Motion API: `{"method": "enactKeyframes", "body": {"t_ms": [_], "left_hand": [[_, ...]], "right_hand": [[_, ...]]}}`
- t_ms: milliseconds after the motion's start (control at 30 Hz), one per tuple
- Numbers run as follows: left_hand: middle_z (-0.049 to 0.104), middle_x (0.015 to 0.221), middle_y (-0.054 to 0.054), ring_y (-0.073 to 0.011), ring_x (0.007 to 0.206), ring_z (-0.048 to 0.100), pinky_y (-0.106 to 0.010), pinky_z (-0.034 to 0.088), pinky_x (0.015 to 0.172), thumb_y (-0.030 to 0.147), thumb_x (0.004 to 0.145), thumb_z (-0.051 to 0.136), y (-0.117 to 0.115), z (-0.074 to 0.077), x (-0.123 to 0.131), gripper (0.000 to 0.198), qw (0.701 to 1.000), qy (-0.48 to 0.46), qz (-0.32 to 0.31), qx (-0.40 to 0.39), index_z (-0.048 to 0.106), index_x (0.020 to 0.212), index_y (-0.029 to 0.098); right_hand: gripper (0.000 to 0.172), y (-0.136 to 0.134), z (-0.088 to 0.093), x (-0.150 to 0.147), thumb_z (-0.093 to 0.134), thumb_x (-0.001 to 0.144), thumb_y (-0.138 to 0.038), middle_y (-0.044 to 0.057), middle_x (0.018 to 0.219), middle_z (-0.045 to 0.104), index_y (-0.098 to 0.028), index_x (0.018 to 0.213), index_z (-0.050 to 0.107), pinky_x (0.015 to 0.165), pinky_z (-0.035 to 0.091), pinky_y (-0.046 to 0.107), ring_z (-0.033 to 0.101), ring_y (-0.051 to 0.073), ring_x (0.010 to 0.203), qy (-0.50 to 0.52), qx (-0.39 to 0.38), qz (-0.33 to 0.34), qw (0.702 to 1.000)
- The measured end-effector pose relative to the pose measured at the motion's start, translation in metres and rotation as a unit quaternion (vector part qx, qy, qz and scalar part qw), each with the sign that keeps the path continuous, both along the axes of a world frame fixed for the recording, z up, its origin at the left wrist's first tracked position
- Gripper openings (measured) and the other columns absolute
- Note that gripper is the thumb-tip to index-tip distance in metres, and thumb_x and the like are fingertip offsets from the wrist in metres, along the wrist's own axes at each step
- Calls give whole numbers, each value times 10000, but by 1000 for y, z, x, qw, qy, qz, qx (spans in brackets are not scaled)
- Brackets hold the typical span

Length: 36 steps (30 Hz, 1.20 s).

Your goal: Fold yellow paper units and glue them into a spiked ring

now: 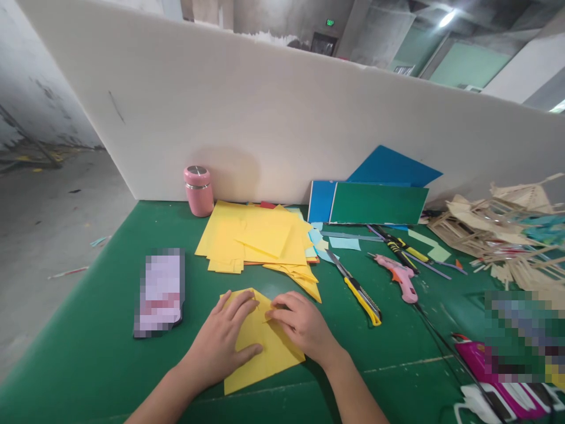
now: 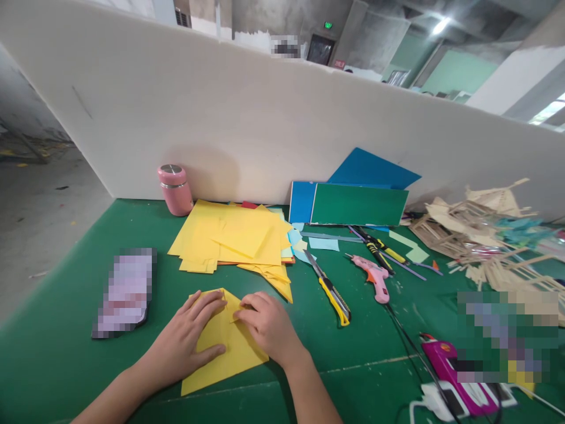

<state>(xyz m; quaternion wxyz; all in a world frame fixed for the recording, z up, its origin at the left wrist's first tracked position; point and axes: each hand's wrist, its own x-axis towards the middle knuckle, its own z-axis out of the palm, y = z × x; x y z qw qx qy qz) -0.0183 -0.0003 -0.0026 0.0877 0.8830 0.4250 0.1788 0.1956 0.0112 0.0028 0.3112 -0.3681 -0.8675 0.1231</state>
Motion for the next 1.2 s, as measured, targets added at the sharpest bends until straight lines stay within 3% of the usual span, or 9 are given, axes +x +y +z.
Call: {"method": "enactKeyframes", "body": {"t_ms": [167, 1200], "left_hand": [[459, 1428, -89, -275, 1296, 437, -492, 287, 1109, 426, 819, 603, 1, -3, -1, 626, 999, 26, -26, 4, 389, 1374, 232], [446, 1437, -82, -264, 1334, 385, -477, 271, 1119, 445, 861, 554, 1, -1, -1, 605, 998, 44, -35, -1, 390, 1389, 198]], "right_hand": [[236, -1, -2, -3, 469, 933, -154, 68, 909, 646, -216, 915, 696, 715, 476, 308, 558, 191, 849, -4, -6, 3, 1000], [250, -1, -1, -2, 497, 904, -128, 70, 1020, 625, -237, 950, 717, 761, 481, 325, 533, 207, 932, -33, -33, 15, 999]]}}
